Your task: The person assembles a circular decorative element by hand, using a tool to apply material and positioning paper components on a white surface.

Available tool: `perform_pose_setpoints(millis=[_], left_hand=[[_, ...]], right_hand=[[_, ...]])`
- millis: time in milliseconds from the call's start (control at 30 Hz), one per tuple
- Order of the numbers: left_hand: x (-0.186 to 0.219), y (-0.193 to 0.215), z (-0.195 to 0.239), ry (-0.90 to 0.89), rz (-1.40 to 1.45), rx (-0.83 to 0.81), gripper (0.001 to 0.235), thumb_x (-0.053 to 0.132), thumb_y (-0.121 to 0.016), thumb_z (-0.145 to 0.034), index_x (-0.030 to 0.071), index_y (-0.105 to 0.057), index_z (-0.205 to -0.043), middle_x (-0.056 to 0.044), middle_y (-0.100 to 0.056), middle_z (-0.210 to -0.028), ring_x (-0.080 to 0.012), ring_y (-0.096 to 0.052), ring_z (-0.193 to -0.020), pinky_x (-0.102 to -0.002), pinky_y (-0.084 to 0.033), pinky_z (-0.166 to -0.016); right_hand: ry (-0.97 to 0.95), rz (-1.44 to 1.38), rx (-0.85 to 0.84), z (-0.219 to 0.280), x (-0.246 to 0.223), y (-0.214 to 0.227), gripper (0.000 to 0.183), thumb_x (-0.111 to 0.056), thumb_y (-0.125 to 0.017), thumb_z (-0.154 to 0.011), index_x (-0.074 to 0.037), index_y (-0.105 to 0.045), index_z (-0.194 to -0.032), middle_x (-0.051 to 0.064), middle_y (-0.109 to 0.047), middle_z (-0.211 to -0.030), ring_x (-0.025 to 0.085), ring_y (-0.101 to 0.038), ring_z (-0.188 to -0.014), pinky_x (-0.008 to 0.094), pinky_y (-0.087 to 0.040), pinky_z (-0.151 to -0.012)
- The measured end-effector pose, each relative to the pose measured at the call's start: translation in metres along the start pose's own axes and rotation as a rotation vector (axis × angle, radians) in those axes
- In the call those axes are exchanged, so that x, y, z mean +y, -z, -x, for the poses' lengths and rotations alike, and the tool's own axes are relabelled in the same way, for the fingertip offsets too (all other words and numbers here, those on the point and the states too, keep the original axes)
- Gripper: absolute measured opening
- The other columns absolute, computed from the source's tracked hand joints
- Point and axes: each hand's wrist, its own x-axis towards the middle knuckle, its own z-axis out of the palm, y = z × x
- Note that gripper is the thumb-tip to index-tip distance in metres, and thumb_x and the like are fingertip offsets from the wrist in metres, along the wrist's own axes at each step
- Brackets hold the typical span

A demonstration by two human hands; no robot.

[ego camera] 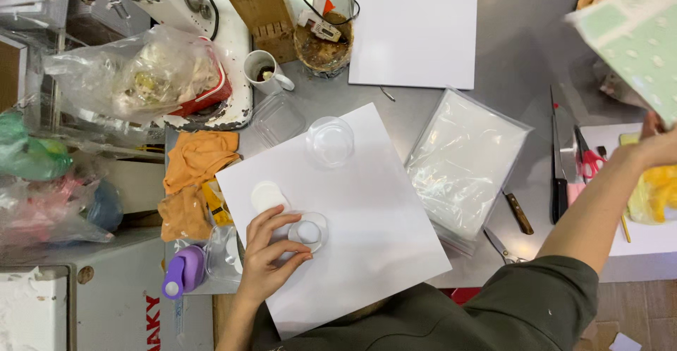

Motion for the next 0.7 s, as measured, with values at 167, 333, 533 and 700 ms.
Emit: perform_pose_setpoints(millis=[167, 333, 533, 700], left_hand=[[-0.001, -0.002, 0.002, 0.002, -0.012, 0.012, 0.019, 0.018, -0.091, -0.062, 0.019, -0.080, -0.077, -0.003, -0.068, -0.127, -0.0319, -0.045, -0.139, -0.044, -0.040, -0.111], [0.000, -0.001, 0.003, -0.002, -0.004, 0.007, 0.017, 0.019, -0.091, -0.064, 0.019, -0.080, -0.078, -0.003, -0.068, -0.127, -0.0319, -0.044, -0.141, -0.044, -0.040, -0.112], [0.000, -0.001, 0.005, -0.018, -0.020, 0.003, 0.016, 0.021, -0.090, -0.066, 0.019, -0.079, -0.077, -0.001, -0.068, -0.129, -0.0310, -0.044, -0.141, -0.044, -0.038, -0.112], [-0.008, 0.000, 0.006, -0.071, -0.027, 0.008, 0.016, 0.022, -0.091, -0.069, 0.018, -0.077, -0.077, -0.002, -0.067, -0.132, -0.0313, -0.043, -0.143, -0.046, -0.035, -0.115]], right_hand=[[-0.318, 0.505, 0.218, 0.030, 0.020, 0.098, 0.040, 0.005, -0.063, -0.108, -0.014, -0.031, -0.122, 0.018, -0.061, -0.127, 0.025, -0.073, -0.093, 0.037, -0.063, -0.073], [-0.456, 0.687, 0.269, 0.061, 0.036, 0.130, 0.038, 0.004, -0.065, -0.107, -0.013, -0.033, -0.117, 0.017, -0.063, -0.123, 0.024, -0.072, -0.093, 0.034, -0.062, -0.074], [-0.460, 0.799, 0.203, 0.076, 0.040, 0.098, 0.036, 0.002, -0.067, -0.106, -0.013, -0.036, -0.112, 0.016, -0.066, -0.119, 0.022, -0.072, -0.093, 0.032, -0.061, -0.075], [-0.437, 0.943, 0.133, 0.087, 0.028, 0.059, 0.034, 0.001, -0.069, -0.105, -0.013, -0.038, -0.108, 0.015, -0.067, -0.115, 0.020, -0.071, -0.092, 0.029, -0.059, -0.076]])
